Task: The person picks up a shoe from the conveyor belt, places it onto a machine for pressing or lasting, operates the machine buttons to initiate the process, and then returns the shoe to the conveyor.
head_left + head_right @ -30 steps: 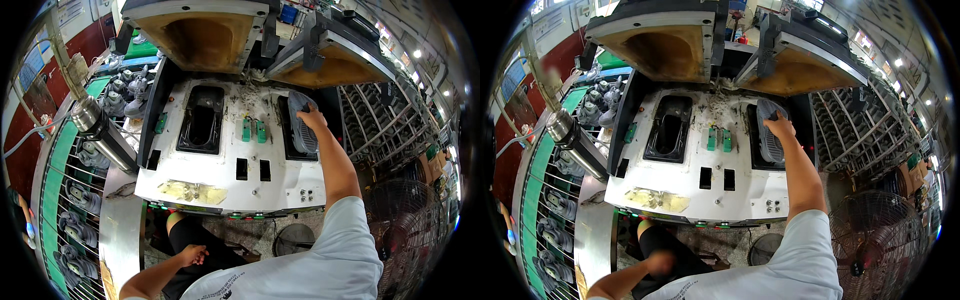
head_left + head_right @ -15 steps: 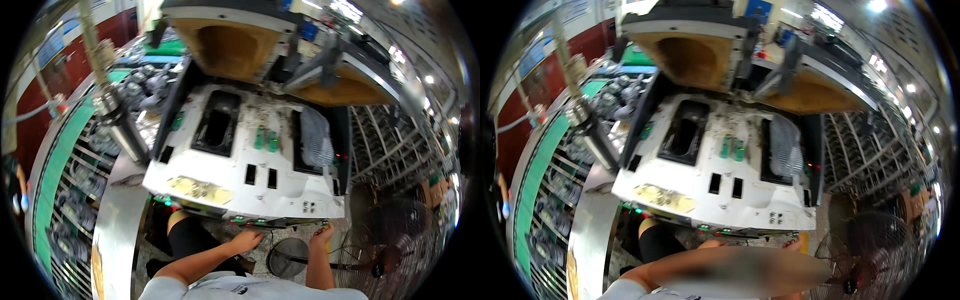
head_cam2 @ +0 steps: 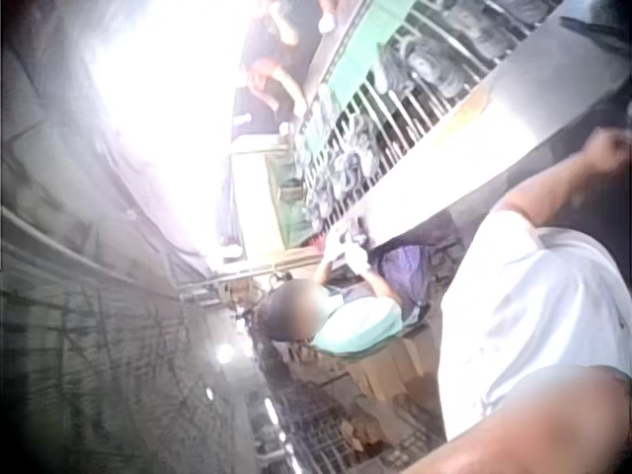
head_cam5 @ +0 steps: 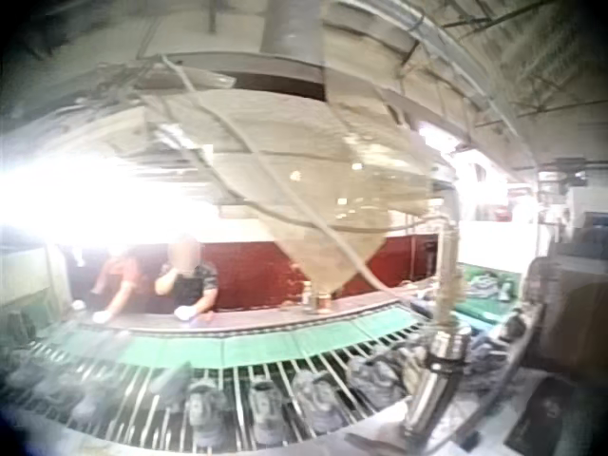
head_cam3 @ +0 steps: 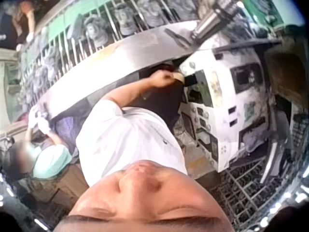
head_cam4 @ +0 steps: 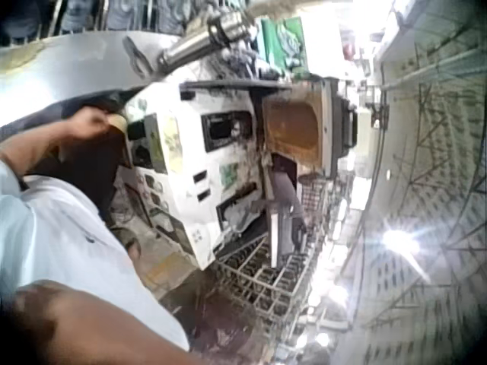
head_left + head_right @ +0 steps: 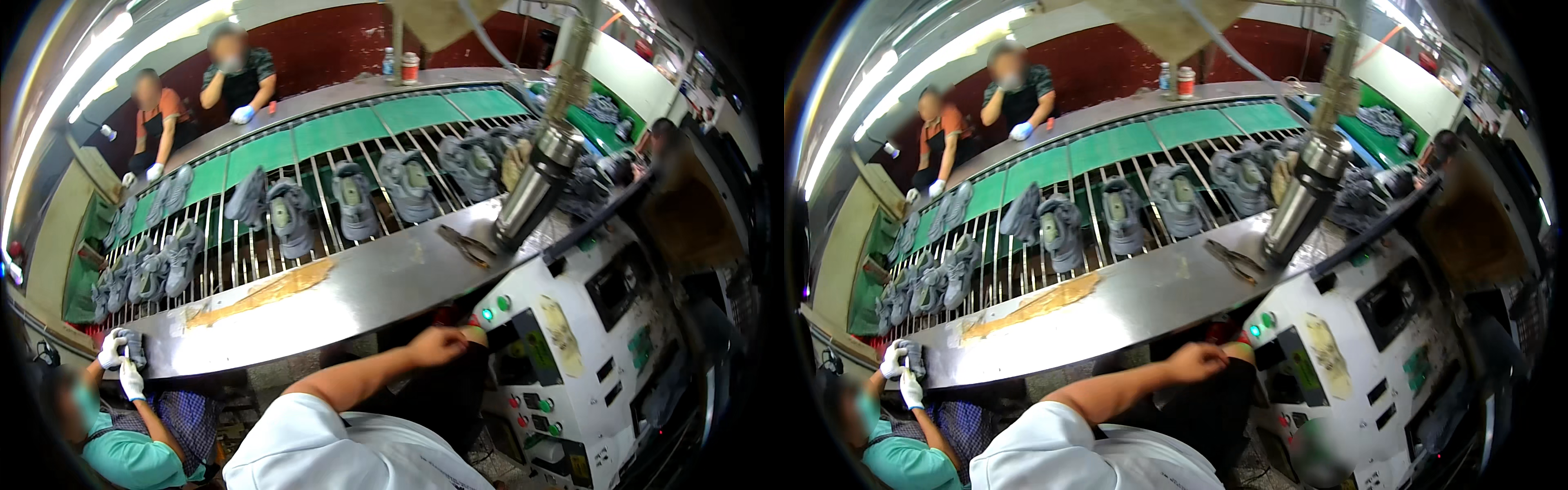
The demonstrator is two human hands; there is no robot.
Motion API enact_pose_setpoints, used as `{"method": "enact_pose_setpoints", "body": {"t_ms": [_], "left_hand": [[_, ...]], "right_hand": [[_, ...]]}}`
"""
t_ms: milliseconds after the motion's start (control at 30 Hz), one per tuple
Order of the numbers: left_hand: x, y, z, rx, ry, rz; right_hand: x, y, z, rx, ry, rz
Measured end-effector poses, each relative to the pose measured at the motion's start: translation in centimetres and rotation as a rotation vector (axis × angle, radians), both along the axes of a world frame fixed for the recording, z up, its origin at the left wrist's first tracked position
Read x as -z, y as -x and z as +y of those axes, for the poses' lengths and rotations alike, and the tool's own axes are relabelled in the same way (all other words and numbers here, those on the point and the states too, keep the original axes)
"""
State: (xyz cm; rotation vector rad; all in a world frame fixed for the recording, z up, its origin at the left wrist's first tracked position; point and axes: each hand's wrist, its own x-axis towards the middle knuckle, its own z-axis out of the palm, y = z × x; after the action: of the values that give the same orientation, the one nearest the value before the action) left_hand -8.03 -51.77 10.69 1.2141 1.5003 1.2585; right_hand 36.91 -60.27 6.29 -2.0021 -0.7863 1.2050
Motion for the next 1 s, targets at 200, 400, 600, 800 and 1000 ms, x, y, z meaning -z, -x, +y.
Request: {"method": "enact_pose_setpoints", "body": {"t_ms": [200,400,600,800,1000], "left_hand": [[1.1,32.0,-16.3,-1.176,-0.121,0.491],[-5.5,52.6,-21.4,-1.392,0.736,0.674],[0.1,64.8,-24.1,-1.078,0.666,0.222],[-0.7,62.3,-22.6,-1.200,0.511,0.115],[-5.4,48.7,-33.4,-1.258,0.201,-0.224]], "right_hand": [[1.0,6.1,2.4,-0.357,0.094,-0.117],[0.2,8.5,5.7,-0.452,0.103,-0.336],[0.3,11.7,7.7,-0.686,0.014,-0.365],[-2.2,19.0,6.8,-0.888,-0.047,-0.232],[-1.7,18.5,7.3,-0.921,-0.130,-0.182]]}}
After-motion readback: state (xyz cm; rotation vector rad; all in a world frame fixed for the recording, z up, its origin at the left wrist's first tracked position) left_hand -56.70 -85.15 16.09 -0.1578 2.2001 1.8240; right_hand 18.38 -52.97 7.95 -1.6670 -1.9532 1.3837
